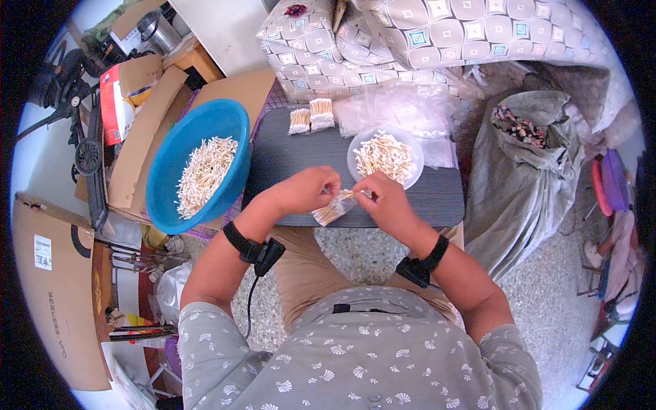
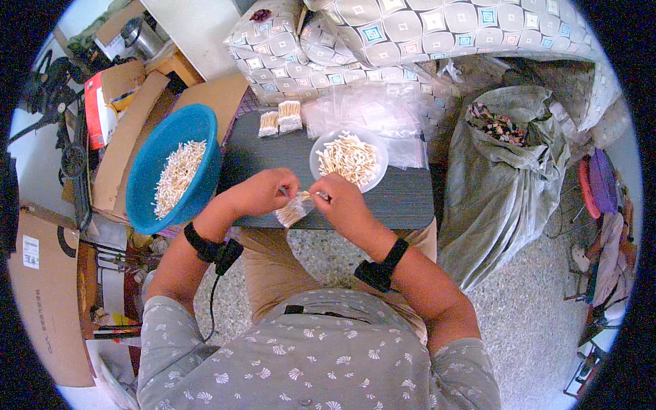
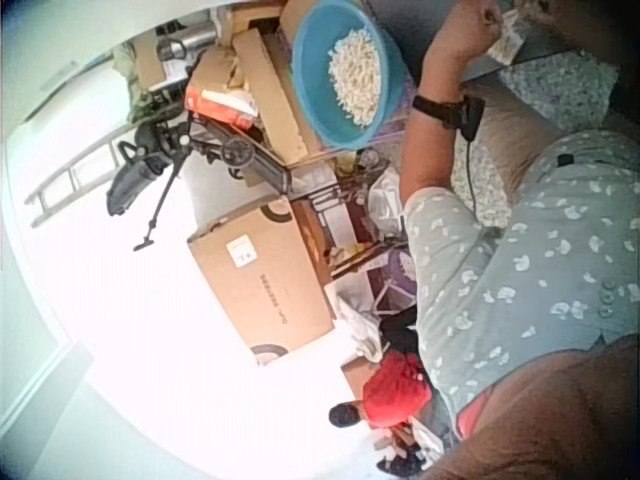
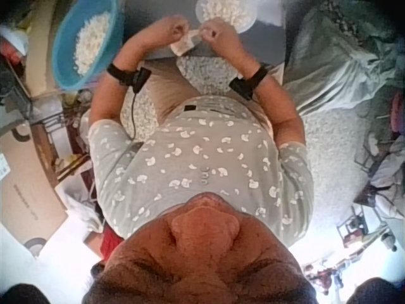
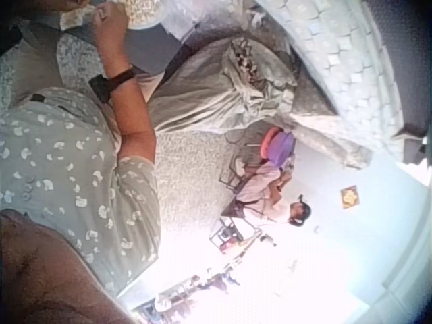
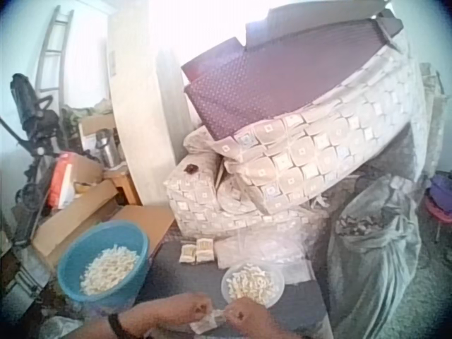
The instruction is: Packaging cotton swabs into small plastic bags.
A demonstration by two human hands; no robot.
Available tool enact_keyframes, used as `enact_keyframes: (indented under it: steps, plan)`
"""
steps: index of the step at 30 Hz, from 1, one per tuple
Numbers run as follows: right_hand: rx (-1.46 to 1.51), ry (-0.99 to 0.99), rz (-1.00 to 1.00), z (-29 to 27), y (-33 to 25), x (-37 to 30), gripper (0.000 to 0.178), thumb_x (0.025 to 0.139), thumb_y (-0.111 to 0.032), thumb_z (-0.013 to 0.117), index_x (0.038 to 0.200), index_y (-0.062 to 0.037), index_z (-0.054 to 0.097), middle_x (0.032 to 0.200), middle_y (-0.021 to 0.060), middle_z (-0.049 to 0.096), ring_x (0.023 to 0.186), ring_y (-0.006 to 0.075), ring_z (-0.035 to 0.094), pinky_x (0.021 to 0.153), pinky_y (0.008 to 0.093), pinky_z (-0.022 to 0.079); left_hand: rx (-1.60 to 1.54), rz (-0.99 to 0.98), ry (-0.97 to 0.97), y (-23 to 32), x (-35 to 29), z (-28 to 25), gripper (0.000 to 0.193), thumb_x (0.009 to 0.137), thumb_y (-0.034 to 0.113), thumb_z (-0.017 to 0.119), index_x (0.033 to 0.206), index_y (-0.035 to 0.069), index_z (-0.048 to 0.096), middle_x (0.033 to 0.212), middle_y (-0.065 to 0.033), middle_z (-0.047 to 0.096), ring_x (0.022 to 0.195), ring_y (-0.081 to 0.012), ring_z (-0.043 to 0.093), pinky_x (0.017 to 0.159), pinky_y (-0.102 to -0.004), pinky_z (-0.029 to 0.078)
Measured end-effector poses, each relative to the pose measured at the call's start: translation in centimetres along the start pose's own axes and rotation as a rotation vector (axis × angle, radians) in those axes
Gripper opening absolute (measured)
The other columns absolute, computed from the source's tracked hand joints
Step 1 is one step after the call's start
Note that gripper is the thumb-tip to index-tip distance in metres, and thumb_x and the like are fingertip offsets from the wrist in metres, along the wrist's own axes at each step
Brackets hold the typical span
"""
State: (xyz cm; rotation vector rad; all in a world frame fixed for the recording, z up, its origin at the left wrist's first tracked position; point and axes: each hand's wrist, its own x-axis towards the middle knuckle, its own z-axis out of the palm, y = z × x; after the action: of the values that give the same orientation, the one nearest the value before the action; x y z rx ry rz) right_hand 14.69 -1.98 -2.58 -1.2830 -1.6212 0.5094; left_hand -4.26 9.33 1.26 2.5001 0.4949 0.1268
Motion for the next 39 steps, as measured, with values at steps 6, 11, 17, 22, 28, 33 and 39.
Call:
enact_keyframes:
  steps: [6,11,17,22,28,33,39]
  plan:
    - [0.039,-0.028,-0.033,0.4,0.1,-0.2,0.008,0.076,-0.009,0.063,0.082,-0.0039,0.062,0.078,0.0123,0.059,0.073,0.0281,0.058,0.065,0.0352,0.046,-0.013,-0.052,-0.022,0.7,0.1,-0.3,0.010,0.072,0.007,0.059,0.081,0.005,0.056,0.085,-0.0118,0.058,0.083,-0.0299,0.056,0.073,-0.0370,0.046]
    - [0.268,-0.066,0.201,0.9,1.4,0.0,0.009,0.076,-0.010,0.064,0.082,-0.0035,0.064,0.073,0.0056,0.059,0.061,0.0131,0.053,0.056,0.0270,0.043,-0.017,-0.039,-0.019,1.4,0.2,-0.4,0.011,0.072,0.008,0.060,0.082,0.005,0.056,0.083,-0.0115,0.056,0.082,-0.0303,0.056,0.071,-0.0374,0.046]
    - [0.358,-0.151,0.297,1.1,1.5,0.3,0.008,0.077,-0.010,0.064,0.082,-0.0035,0.064,0.072,0.0044,0.062,0.060,0.0101,0.053,0.055,0.0254,0.044,-0.023,-0.057,-0.022,1.9,0.2,-0.7,0.011,0.073,0.010,0.062,0.082,0.006,0.057,0.082,-0.0111,0.056,0.079,-0.0295,0.056,0.069,-0.0370,0.045]
    - [0.201,-0.178,0.160,0.2,1.0,0.9,0.008,0.077,-0.009,0.064,0.082,-0.0039,0.064,0.072,0.0041,0.061,0.060,0.0105,0.053,0.055,0.0256,0.043,-0.024,-0.047,0.004,2.1,0.0,-0.8,0.011,0.074,0.010,0.063,0.083,0.005,0.058,0.082,-0.0110,0.057,0.078,-0.0293,0.056,0.068,-0.0369,0.046]
    - [0.223,-0.258,0.185,0.3,0.7,1.2,0.007,0.077,-0.010,0.064,0.081,-0.0041,0.063,0.072,0.0033,0.060,0.062,0.0100,0.052,0.057,0.0255,0.043,-0.023,0.019,0.053,2.1,0.1,-0.8,0.013,0.074,0.010,0.064,0.084,0.005,0.059,0.081,-0.0111,0.057,0.076,-0.0291,0.057,0.066,-0.0362,0.046]
    - [0.242,-0.303,0.208,0.5,0.8,1.4,0.008,0.078,-0.011,0.065,0.081,-0.0040,0.062,0.071,0.0026,0.059,0.063,0.0094,0.051,0.057,0.0255,0.042,-0.055,0.009,0.062,2.4,0.0,-0.9,0.012,0.073,0.008,0.064,0.084,0.005,0.059,0.080,-0.0108,0.056,0.075,-0.0284,0.056,0.066,-0.0357,0.045]
    - [0.239,-0.351,0.230,0.4,0.4,1.5,0.011,0.079,-0.013,0.064,0.085,-0.0036,0.062,0.073,0.0037,0.060,0.064,0.0102,0.052,0.058,0.0263,0.043,-0.060,0.015,0.072,2.0,-0.4,-0.8,0.012,0.073,0.006,0.065,0.083,0.006,0.059,0.080,-0.0105,0.056,0.075,-0.0278,0.057,0.066,-0.0352,0.045]
